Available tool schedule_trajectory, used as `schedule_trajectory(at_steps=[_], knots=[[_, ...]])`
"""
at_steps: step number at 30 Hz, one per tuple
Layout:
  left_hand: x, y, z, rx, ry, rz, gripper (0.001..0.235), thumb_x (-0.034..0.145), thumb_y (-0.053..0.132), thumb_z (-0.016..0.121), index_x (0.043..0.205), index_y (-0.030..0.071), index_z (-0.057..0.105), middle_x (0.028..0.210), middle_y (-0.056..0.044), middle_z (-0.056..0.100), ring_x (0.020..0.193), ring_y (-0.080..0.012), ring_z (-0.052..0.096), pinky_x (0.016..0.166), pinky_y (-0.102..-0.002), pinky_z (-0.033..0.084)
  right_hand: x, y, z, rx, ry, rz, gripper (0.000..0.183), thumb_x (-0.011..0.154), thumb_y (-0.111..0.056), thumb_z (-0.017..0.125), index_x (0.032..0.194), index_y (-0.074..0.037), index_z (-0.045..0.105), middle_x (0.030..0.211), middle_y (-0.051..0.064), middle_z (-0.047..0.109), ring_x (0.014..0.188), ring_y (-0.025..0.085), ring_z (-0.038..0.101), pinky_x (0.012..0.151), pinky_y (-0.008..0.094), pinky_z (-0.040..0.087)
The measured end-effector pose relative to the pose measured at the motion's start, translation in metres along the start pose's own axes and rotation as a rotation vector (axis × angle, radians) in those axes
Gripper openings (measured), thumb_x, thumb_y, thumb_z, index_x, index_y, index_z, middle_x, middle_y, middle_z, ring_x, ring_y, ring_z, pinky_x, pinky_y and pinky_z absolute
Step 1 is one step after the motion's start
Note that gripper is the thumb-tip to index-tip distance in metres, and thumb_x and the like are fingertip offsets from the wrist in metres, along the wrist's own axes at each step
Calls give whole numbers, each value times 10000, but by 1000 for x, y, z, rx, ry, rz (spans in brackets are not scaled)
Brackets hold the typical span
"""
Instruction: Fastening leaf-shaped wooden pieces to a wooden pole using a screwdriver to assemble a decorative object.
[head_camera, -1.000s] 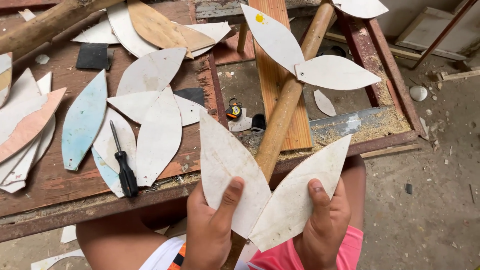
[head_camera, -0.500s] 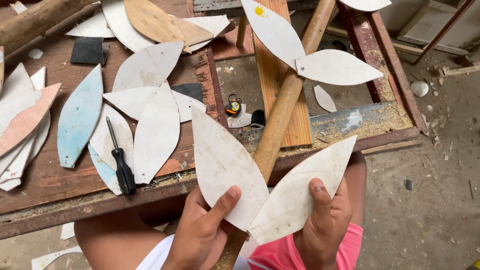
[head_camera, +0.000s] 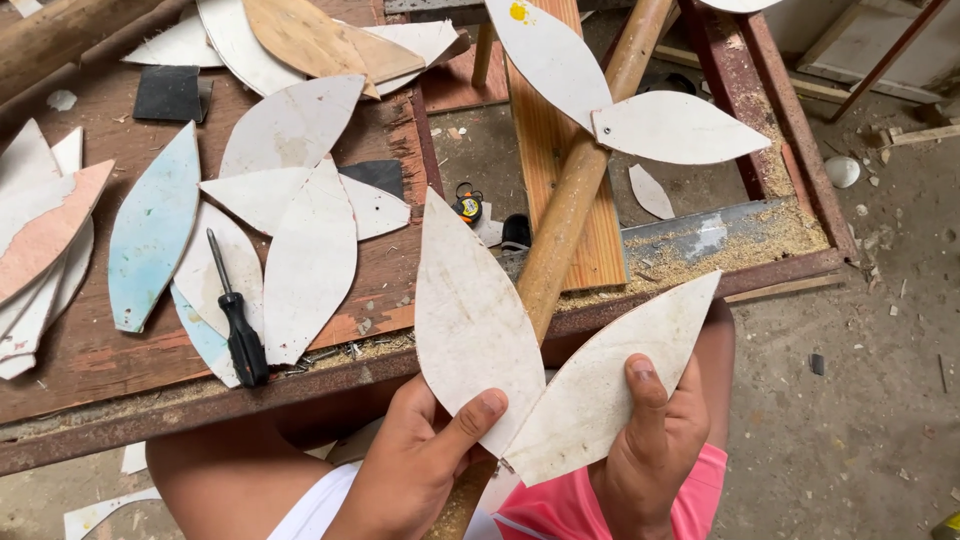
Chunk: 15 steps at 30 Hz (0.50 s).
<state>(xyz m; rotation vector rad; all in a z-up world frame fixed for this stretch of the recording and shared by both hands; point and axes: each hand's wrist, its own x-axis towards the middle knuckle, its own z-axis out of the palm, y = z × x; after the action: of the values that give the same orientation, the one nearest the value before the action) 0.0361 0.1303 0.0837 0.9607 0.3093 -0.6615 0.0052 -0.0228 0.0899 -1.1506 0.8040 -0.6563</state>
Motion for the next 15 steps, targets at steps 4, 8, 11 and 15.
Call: schedule_trajectory(at_steps=[4, 8, 11, 15], knots=[[-1, 6, 5, 87, 72, -49, 374, 852, 99, 726, 1183, -75, 751, 1132, -178, 834, 1006, -234, 733, 893, -364, 588, 1, 6, -5, 48, -18, -12, 376, 924, -201, 648, 1244, -9, 604, 1005, 75, 669, 894, 184, 657, 734, 317, 565], [-4, 20, 11, 296, -22, -22, 422, 860, 229, 719, 1219, 11, 766, 1206, -74, 837, 1103, -143, 725, 981, -309, 563, -1, 3, 1, 41, 21, 29, 389, 919, -173, 618, 1264, 5, 611, 1103, 110, 694, 985, 218, 671, 811, 332, 562], [-4, 23, 13, 370, 14, -70, 428, 849, 255, 717, 1212, 38, 778, 1189, -53, 856, 1094, -138, 748, 968, -300, 576, -2, 2, 2, 30, 31, 38, 418, 908, -183, 625, 1280, 9, 613, 1115, 116, 697, 998, 227, 676, 820, 339, 567], [-2, 21, 11, 408, -45, -14, 475, 851, 296, 712, 1262, 60, 742, 1244, -39, 829, 1143, -127, 727, 998, -296, 548, -4, 0, 4, 16, 21, 41, 457, 898, -187, 618, 1307, 16, 601, 1166, 130, 699, 1030, 237, 677, 845, 341, 568]])
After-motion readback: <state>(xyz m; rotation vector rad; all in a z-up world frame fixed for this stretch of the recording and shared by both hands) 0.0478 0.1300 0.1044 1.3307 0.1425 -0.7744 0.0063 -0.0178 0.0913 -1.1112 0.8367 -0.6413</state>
